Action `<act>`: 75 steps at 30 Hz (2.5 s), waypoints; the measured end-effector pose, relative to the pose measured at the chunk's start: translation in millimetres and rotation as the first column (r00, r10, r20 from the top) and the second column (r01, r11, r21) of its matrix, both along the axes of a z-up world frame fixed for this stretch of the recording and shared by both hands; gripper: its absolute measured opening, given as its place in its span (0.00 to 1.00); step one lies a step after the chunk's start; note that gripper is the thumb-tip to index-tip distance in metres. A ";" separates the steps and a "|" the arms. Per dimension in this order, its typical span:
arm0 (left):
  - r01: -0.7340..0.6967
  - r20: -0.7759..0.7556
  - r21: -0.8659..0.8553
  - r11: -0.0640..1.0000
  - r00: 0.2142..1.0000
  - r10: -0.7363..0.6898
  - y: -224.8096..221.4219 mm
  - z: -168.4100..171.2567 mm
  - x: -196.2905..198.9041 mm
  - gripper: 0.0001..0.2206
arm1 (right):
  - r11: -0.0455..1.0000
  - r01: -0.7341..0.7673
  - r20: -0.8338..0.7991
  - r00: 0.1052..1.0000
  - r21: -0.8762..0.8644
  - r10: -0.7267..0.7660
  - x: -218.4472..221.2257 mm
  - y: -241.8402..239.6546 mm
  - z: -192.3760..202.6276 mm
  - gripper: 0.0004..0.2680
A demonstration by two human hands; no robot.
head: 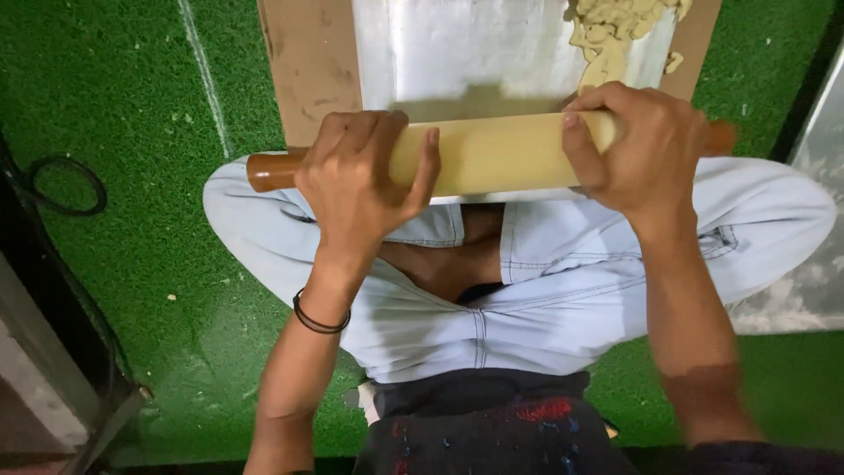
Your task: Rolling out dough with a rolling pin and cutting it into heart shapes using a cookie cutter.
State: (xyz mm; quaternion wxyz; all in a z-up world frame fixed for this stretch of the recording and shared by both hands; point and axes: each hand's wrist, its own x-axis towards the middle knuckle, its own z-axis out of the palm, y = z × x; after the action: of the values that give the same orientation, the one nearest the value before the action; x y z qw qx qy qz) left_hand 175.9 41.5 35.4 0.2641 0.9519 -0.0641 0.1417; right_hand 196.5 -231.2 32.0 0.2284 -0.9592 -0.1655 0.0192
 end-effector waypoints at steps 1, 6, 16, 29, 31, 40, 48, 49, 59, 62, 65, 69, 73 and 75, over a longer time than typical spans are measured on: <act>-0.002 0.009 -0.001 1.000 1.000 0.002 4.2 -7.0 0.6 0.08 | 1.000 -0.002 0.009 1.000 -0.001 0.002 -0.1 3.1 0.0 0.11; 0.012 -0.051 -0.126 0.992 0.998 -0.019 11.2 -7.0 1.9 0.08 | 0.974 0.047 0.098 0.995 -0.220 -0.026 2.2 12.1 2.0 0.06; 0.035 0.032 -0.058 0.998 0.999 -0.034 4.7 -2.5 -4.2 0.07 | 0.993 0.002 0.034 0.999 -0.116 0.002 3.5 -9.5 -23.0 0.15; -0.023 0.156 -0.197 0.980 0.986 0.055 2.0 -11.3 3.6 0.10 | 0.987 0.127 0.210 0.972 -0.102 -0.103 14.2 14.3 9.9 0.11; -0.027 0.151 -0.221 0.975 0.987 0.062 4.0 -14.3 -4.8 0.10 | 0.984 0.146 0.256 0.960 -0.105 -0.115 12.7 18.4 12.0 0.12; -0.084 0.430 0.083 0.993 0.902 0.040 26.0 -28.0 -126.3 0.05 | 0.960 0.275 0.001 0.961 -0.050 -0.275 -119.9 21.6 64.5 0.12; 0.104 -0.100 -0.250 0.963 0.986 -0.133 -3.5 -4.1 -305.9 0.11 | 0.968 0.211 -0.594 0.765 -0.134 -0.249 -271.3 7.2 54.4 0.11; 0.110 -0.078 -0.246 0.963 0.988 -0.133 -2.2 7.2 -304.0 0.11 | 0.968 0.215 -0.577 0.778 -0.127 -0.248 -271.9 9.2 59.6 0.11; 0.354 -0.138 -0.160 0.921 0.916 -0.376 -24.3 47.2 -292.2 0.20 | 0.981 0.144 -0.470 0.862 -0.130 -0.189 -288.1 5.1 63.2 0.11; 0.403 -0.138 -0.180 0.898 0.893 -0.428 -38.5 66.1 -291.8 0.19 | 0.987 0.020 -0.452 0.887 -0.160 -0.091 -272.3 -3.8 49.6 0.12; 0.444 -0.161 -0.190 0.875 0.865 -0.474 -50.0 72.5 -300.6 0.22 | 0.979 -0.109 -0.491 0.871 -0.172 0.011 -250.1 -15.8 36.5 0.12; 0.485 -0.184 -0.132 0.865 0.845 -0.502 -65.6 51.5 -306.1 0.25 | 0.973 -0.181 -0.446 0.890 -0.147 0.098 -189.2 -39.9 13.3 0.15; 0.419 -0.195 -0.069 0.905 0.884 -0.424 -73.6 29.8 -299.1 0.27 | 0.998 -0.069 -0.464 0.884 -0.009 0.057 -126.2 2.1 75.6 0.10; 0.439 -0.233 -0.069 0.896 0.866 -0.443 -74.9 22.6 -290.1 0.26 | 0.997 -0.080 -0.274 0.959 -0.012 0.074 -94.5 12.0 66.3 0.14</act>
State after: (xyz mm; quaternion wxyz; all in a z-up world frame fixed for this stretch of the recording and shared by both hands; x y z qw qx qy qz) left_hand -114.1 -33.4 58.0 0.3015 0.9204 -0.2459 -0.0394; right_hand 102.0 -219.1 98.3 0.2371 -0.9427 -0.1694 0.1622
